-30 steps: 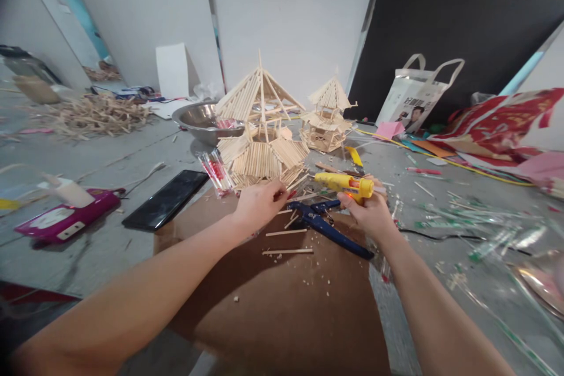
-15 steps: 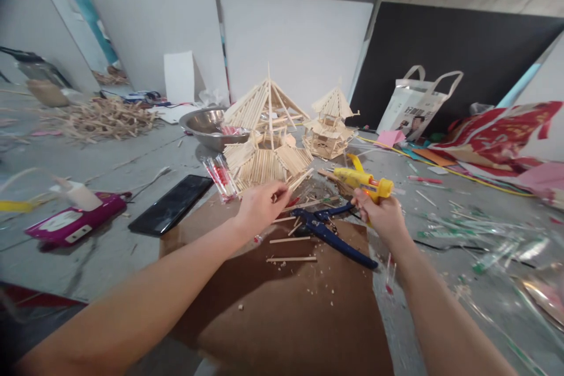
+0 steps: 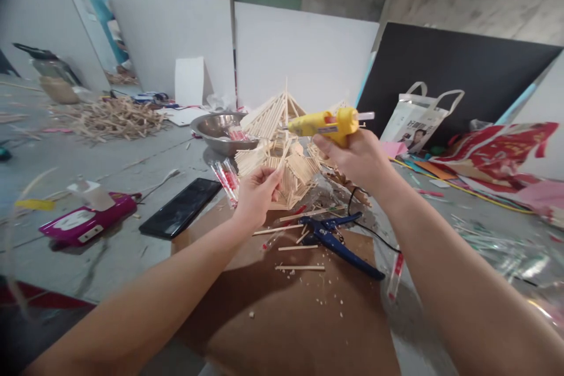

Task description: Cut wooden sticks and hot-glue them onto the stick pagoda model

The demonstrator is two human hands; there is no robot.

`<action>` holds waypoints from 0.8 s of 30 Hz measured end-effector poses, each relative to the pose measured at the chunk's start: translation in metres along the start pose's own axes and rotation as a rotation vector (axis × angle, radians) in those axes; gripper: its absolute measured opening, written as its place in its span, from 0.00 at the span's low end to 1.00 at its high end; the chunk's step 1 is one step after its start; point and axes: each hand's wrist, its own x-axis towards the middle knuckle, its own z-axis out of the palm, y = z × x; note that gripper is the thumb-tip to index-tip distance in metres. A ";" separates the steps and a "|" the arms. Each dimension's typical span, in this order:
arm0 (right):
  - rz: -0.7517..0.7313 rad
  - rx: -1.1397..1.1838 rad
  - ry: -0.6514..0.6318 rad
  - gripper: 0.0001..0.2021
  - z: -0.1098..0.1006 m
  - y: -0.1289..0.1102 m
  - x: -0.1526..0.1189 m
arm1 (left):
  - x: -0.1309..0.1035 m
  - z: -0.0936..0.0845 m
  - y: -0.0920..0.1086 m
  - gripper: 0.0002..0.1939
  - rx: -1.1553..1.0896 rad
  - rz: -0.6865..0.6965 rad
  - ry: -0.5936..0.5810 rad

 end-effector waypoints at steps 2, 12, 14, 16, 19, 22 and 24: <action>-0.030 -0.111 -0.033 0.16 0.006 -0.005 0.008 | 0.001 -0.001 0.000 0.11 -0.020 -0.015 0.005; -0.034 -0.175 -0.032 0.18 0.014 -0.005 0.018 | 0.000 -0.001 0.001 0.10 -0.038 -0.031 0.007; -0.054 -0.161 -0.029 0.18 0.014 -0.004 0.018 | 0.000 0.000 0.001 0.11 -0.040 -0.032 0.009; -0.064 -0.158 -0.021 0.18 0.015 -0.003 0.019 | 0.001 0.000 0.001 0.10 -0.042 -0.029 0.004; -0.084 -0.143 -0.006 0.18 0.016 -0.001 0.020 | 0.001 -0.001 0.000 0.10 -0.038 -0.023 0.006; -0.094 -0.124 -0.007 0.18 0.017 0.000 0.021 | 0.001 -0.001 -0.002 0.10 -0.038 -0.014 -0.005; -0.088 -0.124 -0.015 0.17 0.017 0.000 0.021 | 0.001 -0.001 -0.002 0.10 -0.043 -0.013 -0.009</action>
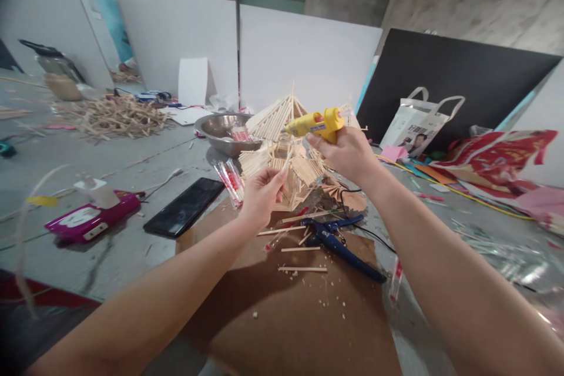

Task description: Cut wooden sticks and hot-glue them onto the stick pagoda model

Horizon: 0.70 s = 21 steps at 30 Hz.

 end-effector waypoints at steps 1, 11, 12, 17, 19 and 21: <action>0.000 -0.001 -0.002 0.17 0.000 0.000 0.000 | 0.000 0.000 0.000 0.10 -0.002 -0.003 0.002; -0.004 -0.071 0.017 0.17 -0.001 -0.003 -0.001 | 0.000 0.000 0.000 0.11 -0.017 0.014 0.000; 0.000 -0.075 0.016 0.17 -0.001 -0.003 -0.001 | 0.000 0.000 0.000 0.11 -0.017 0.014 -0.002; 0.003 -0.079 0.010 0.17 -0.001 -0.004 -0.001 | 0.000 0.000 0.000 0.11 -0.023 0.014 0.006; 0.005 -0.070 0.010 0.17 -0.001 -0.004 -0.002 | 0.000 0.000 0.001 0.11 -0.029 0.012 0.012; 0.015 -0.045 0.010 0.17 -0.002 -0.002 -0.002 | 0.001 -0.001 0.000 0.11 -0.038 0.011 0.009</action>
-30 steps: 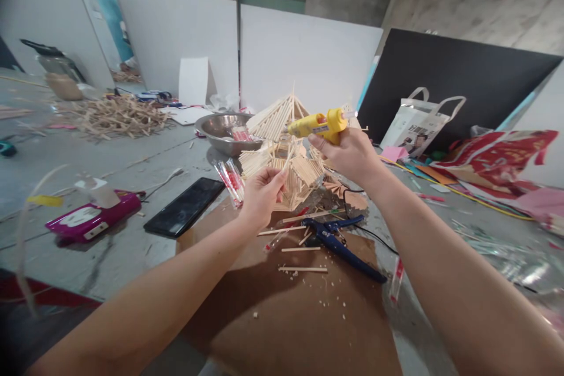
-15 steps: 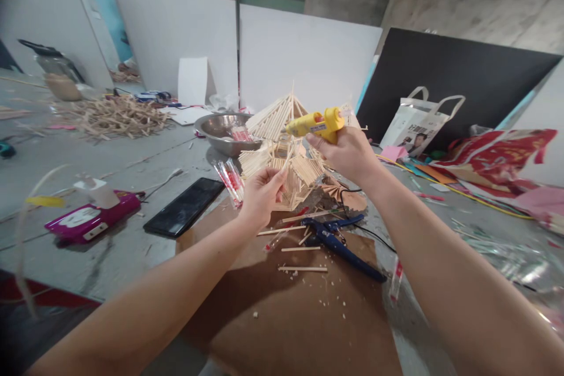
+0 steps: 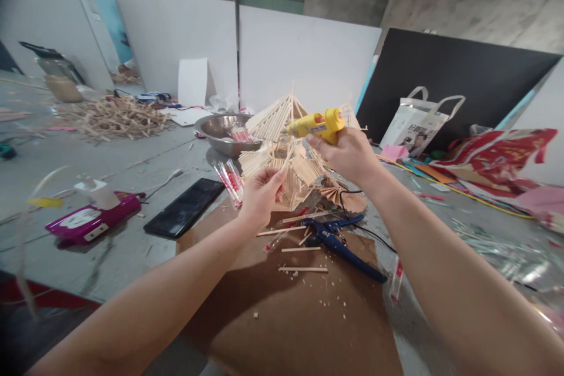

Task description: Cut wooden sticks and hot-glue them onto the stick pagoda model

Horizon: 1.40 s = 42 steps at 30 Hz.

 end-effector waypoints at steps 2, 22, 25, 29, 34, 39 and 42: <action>0.026 0.038 -0.001 0.17 -0.001 0.004 -0.001 | 0.000 0.000 0.000 0.11 -0.011 0.003 -0.008; 0.478 0.999 0.311 0.12 0.014 0.050 -0.128 | 0.027 0.000 0.017 0.11 -0.193 -0.067 -0.040; 0.512 1.010 0.337 0.12 0.014 0.055 -0.136 | 0.033 0.001 0.017 0.10 -0.222 -0.073 -0.046; 0.531 1.013 0.308 0.12 0.017 0.058 -0.139 | 0.039 0.001 0.019 0.10 -0.241 -0.062 -0.058; 0.548 1.027 0.299 0.12 0.020 0.060 -0.142 | 0.040 0.002 0.024 0.10 -0.220 -0.069 -0.022; 0.544 1.023 0.291 0.12 0.021 0.061 -0.143 | 0.041 0.007 0.028 0.10 -0.214 -0.091 0.011; 0.541 1.020 0.281 0.11 0.022 0.061 -0.143 | 0.043 0.009 0.030 0.10 -0.232 -0.142 0.023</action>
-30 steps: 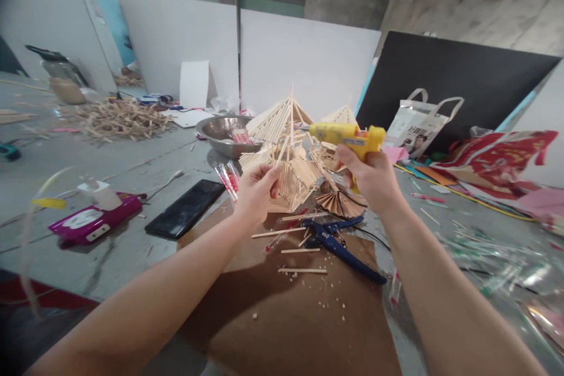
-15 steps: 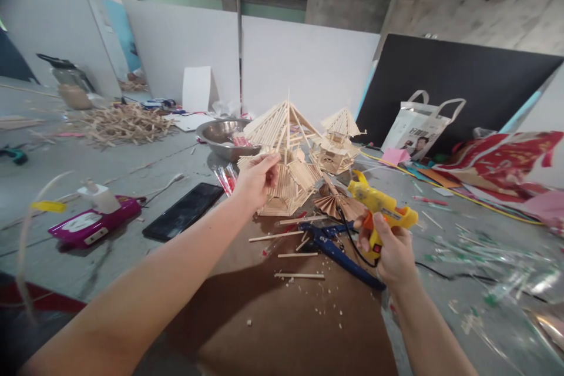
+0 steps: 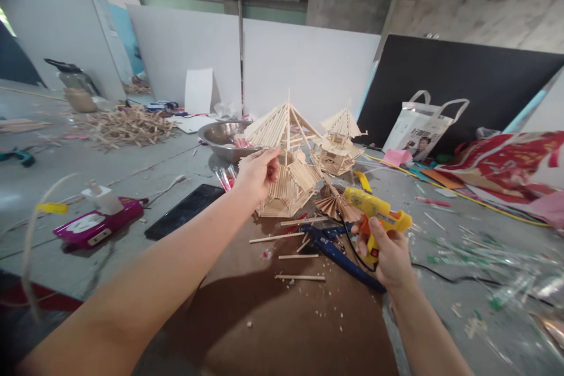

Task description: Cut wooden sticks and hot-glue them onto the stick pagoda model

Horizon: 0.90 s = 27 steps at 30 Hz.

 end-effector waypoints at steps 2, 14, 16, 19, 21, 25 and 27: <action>0.002 0.001 -0.003 0.11 0.000 0.001 0.000 | 0.001 0.001 0.001 0.10 -0.019 -0.032 0.000; 0.044 0.019 -0.015 0.11 -0.002 0.004 0.000 | 0.003 0.003 0.006 0.10 -0.069 -0.112 0.035; 0.040 0.018 -0.018 0.11 -0.002 0.004 0.000 | 0.003 0.004 0.006 0.10 -0.075 -0.121 0.048; 0.037 0.016 -0.026 0.11 -0.002 0.005 -0.001 | 0.003 0.006 0.006 0.10 -0.083 -0.124 0.085; 0.042 0.018 -0.025 0.11 -0.003 0.005 -0.001 | 0.003 0.007 0.007 0.10 -0.085 -0.125 0.107; 0.049 0.037 -0.034 0.11 -0.003 0.006 -0.001 | 0.003 0.008 0.007 0.09 -0.089 -0.148 0.137; 0.047 0.039 -0.039 0.11 -0.003 0.007 -0.001 | 0.003 0.008 0.007 0.09 -0.090 -0.154 0.145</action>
